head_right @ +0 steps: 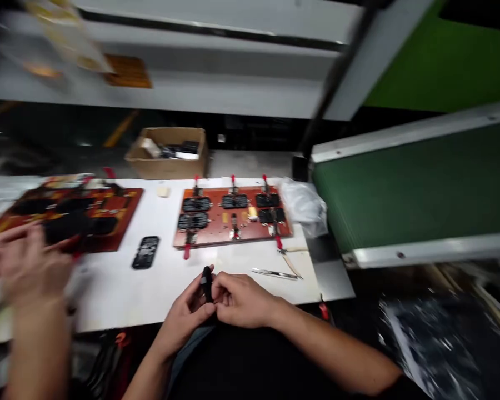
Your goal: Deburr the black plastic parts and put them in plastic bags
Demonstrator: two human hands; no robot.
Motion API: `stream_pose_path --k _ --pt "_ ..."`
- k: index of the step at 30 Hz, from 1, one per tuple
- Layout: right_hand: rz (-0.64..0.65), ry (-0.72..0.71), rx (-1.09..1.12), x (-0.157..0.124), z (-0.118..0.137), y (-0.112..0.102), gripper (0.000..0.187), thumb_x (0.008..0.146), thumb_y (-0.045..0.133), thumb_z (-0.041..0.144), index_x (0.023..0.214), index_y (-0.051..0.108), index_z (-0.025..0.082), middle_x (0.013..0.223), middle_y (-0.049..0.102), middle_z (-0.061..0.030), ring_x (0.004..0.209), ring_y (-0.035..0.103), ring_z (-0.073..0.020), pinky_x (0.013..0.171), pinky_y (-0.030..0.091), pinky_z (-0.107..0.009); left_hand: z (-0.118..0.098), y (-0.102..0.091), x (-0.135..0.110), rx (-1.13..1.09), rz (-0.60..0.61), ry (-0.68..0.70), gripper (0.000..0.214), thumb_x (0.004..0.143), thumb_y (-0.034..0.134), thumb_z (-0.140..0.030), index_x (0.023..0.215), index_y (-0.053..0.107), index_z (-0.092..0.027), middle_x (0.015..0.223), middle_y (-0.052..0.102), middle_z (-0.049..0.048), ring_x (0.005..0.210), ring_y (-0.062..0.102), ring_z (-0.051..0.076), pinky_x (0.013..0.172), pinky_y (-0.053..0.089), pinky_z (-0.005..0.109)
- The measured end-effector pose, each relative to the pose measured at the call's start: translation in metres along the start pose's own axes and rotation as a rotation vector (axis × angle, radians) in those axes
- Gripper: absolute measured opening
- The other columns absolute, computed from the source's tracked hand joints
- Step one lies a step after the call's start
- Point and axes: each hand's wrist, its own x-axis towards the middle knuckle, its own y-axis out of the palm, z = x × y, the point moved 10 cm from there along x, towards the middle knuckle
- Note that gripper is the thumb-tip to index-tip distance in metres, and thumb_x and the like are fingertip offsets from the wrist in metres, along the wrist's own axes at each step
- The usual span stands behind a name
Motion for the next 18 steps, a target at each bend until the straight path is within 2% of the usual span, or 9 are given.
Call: stream_pose_path --k 2,4,6,8,9,11,14,16,18 --pt "0.004 0.043 0.041 -0.013 -0.019 -0.01 0.022 0.084 0.071 0.017 0.1 0.057 0.022 0.085 0.062 0.0049 0.072 0.059 -0.0107 0.067 0.047 -0.021 0.017 0.008 0.007 0.001 0.021 -0.099 0.085 0.081 0.087 -0.043 0.156 0.05 -0.031 0.148 0.063 0.0092 0.136 0.062 0.037 0.115 0.051 0.051" --pt "-0.078 0.079 0.001 -0.028 -0.038 -0.039 0.022 0.091 0.071 0.025 0.108 0.058 0.023 0.096 0.067 0.0017 0.083 0.064 -0.0131 0.077 0.052 -0.025 0.025 0.017 0.011 -0.037 0.012 -0.157 0.085 0.084 0.082 -0.047 0.159 0.044 -0.035 0.141 0.067 0.0094 0.128 0.066 0.036 0.106 0.057 0.053" --pt "-0.266 0.151 -0.216 -0.047 -0.06 -0.087 0.019 0.097 0.066 0.029 0.113 0.059 0.022 0.11 0.069 -0.0039 0.101 0.065 -0.0182 0.092 0.053 -0.032 0.025 0.024 0.013 -0.111 -0.037 -0.204 0.084 0.089 0.075 -0.048 0.162 0.034 -0.041 0.134 0.069 0.0088 0.113 0.072 0.035 0.088 0.063 0.051" --pt "-0.413 0.304 -0.571 -0.067 -0.085 -0.138 0.026 0.098 0.064 0.03 0.121 0.061 0.02 0.127 0.064 -0.011 0.125 0.057 -0.0263 0.11 0.046 -0.042 0.019 0.027 0.014 -0.175 -0.084 -0.231 0.083 0.09 0.071 -0.047 0.162 0.029 -0.046 0.13 0.07 0.0083 0.106 0.074 0.034 0.076 0.064 0.048" --pt "-0.432 0.387 -0.722 -0.074 -0.098 -0.157 0.036 0.096 0.067 0.031 0.128 0.061 0.018 0.137 0.059 -0.0146 0.135 0.051 -0.0309 0.116 0.041 -0.047 0.014 0.027 0.014 -0.196 -0.099 -0.229 0.084 0.089 0.071 -0.045 0.162 0.028 -0.046 0.129 0.07 0.0085 0.106 0.074 0.035 0.075 0.063 0.047" --pt "-0.397 0.505 -0.893 -0.085 -0.121 -0.181 0.054 0.091 0.072 0.032 0.14 0.057 0.014 0.146 0.051 -0.0195 0.142 0.043 -0.038 0.121 0.034 -0.054 0.003 0.024 0.015 -0.227 -0.115 -0.204 0.087 0.085 0.075 -0.041 0.16 0.031 -0.045 0.13 0.07 0.0095 0.111 0.073 0.037 0.077 0.063 0.048" --pt "-0.314 0.504 -0.923 -0.095 -0.128 -0.184 0.05 0.093 0.067 0.03 0.14 0.061 0.013 0.133 0.057 -0.0179 0.13 0.053 -0.0364 0.119 0.037 -0.055 -0.01 0.015 0.013 -0.286 -0.12 -0.153 0.092 0.081 0.078 -0.036 0.16 0.031 -0.044 0.129 0.07 0.0099 0.113 0.072 0.037 0.08 0.062 0.047" --pt "-0.214 0.436 -0.888 -0.099 -0.115 -0.171 0.043 0.097 0.061 0.03 0.138 0.064 0.017 0.126 0.058 -0.0143 0.122 0.058 -0.031 0.114 0.044 -0.049 -0.014 0.008 0.01 -0.335 -0.117 -0.115 0.095 0.082 0.078 -0.036 0.162 0.027 -0.044 0.129 0.07 0.0102 0.113 0.073 0.036 0.079 0.061 0.046" --pt "-0.085 0.328 -0.81 -0.096 -0.089 -0.149 0.041 0.1 0.057 0.033 0.139 0.063 0.023 0.127 0.058 -0.0121 0.118 0.061 -0.0264 0.106 0.051 -0.042 -0.019 0.002 0.006 -0.385 -0.103 -0.061 0.099 0.082 0.078 -0.042 0.164 0.022 -0.044 0.133 0.069 0.0113 0.112 0.073 0.036 0.076 0.061 0.044"
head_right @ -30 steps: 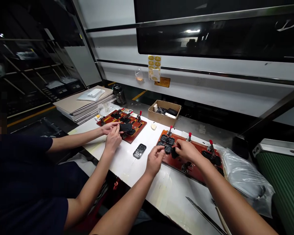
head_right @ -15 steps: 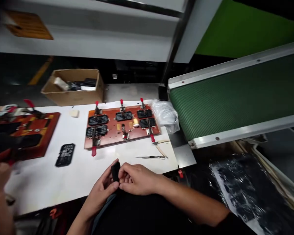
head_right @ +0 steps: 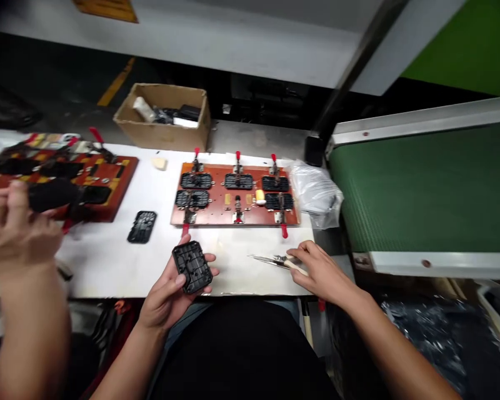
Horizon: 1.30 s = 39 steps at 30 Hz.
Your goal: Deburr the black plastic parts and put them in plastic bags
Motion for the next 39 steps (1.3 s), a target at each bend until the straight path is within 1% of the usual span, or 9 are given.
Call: stream_pose_path --k 4,8,11,14,18,23,31,35,39 --pt "-0.016 -0.419 0.053 0.0 0.106 -0.035 0.044 0.103 0.058 0.038 0.147 0.058 0.032 0.133 0.061 -0.0107 0.121 0.062 -0.0261 0.103 0.054 -0.041 -0.012 -0.005 -0.007 -0.095 0.077 0.118 0.109 0.075 0.084 -0.059 0.163 0.021 -0.046 0.14 0.065 0.0118 0.109 0.074 0.034 0.071 0.061 0.041" --pt "-0.112 -0.742 -0.006 0.018 0.216 -0.064 0.042 0.105 0.058 0.042 0.146 0.059 0.032 0.135 0.064 -0.0092 0.124 0.06 -0.0292 0.104 0.055 -0.047 -0.022 -0.008 -0.016 -0.132 0.094 0.216 0.107 0.075 0.084 -0.061 0.163 0.024 -0.047 0.142 0.064 0.0113 0.102 0.075 0.031 0.066 0.063 0.038" --pt "-0.145 -0.843 -0.013 0.031 0.269 -0.07 0.031 0.106 0.057 0.042 0.131 0.068 0.028 0.129 0.064 -0.0089 0.127 0.057 -0.0323 0.109 0.05 -0.055 -0.031 -0.011 -0.028 -0.148 0.086 0.297 0.101 0.08 0.08 -0.057 0.164 0.025 -0.044 0.141 0.063 0.0103 0.092 0.075 0.027 0.06 0.062 0.035" --pt "-0.129 -0.919 -0.038 0.034 0.3 -0.064 0.028 0.107 0.056 0.04 0.123 0.072 0.023 0.124 0.064 -0.0095 0.128 0.057 -0.0348 0.109 0.047 -0.061 -0.039 -0.017 -0.041 -0.159 0.081 0.347 0.098 0.086 0.076 -0.05 0.166 0.02 -0.044 0.147 0.059 0.0092 0.084 0.074 0.021 0.06 0.062 0.032" --pt "-0.115 -0.992 -0.116 0.033 0.318 -0.055 0.027 0.106 0.055 0.035 0.121 0.073 0.02 0.12 0.066 -0.0109 0.124 0.058 -0.0353 0.104 0.05 -0.06 -0.047 -0.023 -0.054 -0.161 0.064 0.374 0.104 0.086 0.074 -0.048 0.167 0.01 -0.044 0.155 0.053 0.0093 0.075 0.071 0.016 0.055 0.058 0.027" --pt "-0.16 -1.006 -0.211 0.033 0.324 -0.048 0.026 0.102 0.059 0.035 0.117 0.074 0.02 0.113 0.067 -0.0132 0.109 0.061 -0.0335 0.089 0.056 -0.053 -0.044 -0.025 -0.057 0.027 -0.045 0.269 0.093 0.088 0.057 -0.049 0.167 0.007 -0.048 0.155 0.055 0.0009 0.08 0.071 0.02 0.058 0.052 0.03" --pt "-0.256 -0.987 -0.26 0.029 0.324 -0.053 0.012 0.098 0.066 0.029 0.097 0.074 0.02 0.092 0.061 -0.0101 0.083 0.052 -0.0256 0.069 0.042 -0.039 -0.037 -0.03 -0.055 0.221 -0.216 0.219 0.092 0.086 0.049 -0.075 0.167 0.022 -0.04 0.139 0.066 0.0051 0.123 0.065 0.044 0.076 0.058 0.049" --pt "-0.228 -1.037 -0.19 0.026 0.324 -0.053 0.01 0.098 0.068 0.024 0.088 0.071 0.021 0.084 0.059 -0.0057 0.075 0.048 -0.0214 0.061 0.031 -0.035 -0.035 -0.031 -0.056 0.162 -0.19 0.277 0.097 0.084 0.053 -0.081 0.167 0.025 -0.039 0.127 0.07 0.0096 0.114 0.068 0.041 0.076 0.058 0.05" --pt "-0.281 -1.041 -0.141 0.023 0.31 -0.062 0.01 0.1 0.066 0.022 0.103 0.075 0.02 0.089 0.063 -0.0064 0.08 0.053 -0.0218 0.069 0.039 -0.037 -0.027 -0.028 -0.048 0.118 -0.123 0.237 0.098 0.085 0.055 -0.077 0.167 0.017 -0.04 0.129 0.066 0.0105 0.093 0.07 0.031 0.065 0.055 0.039"
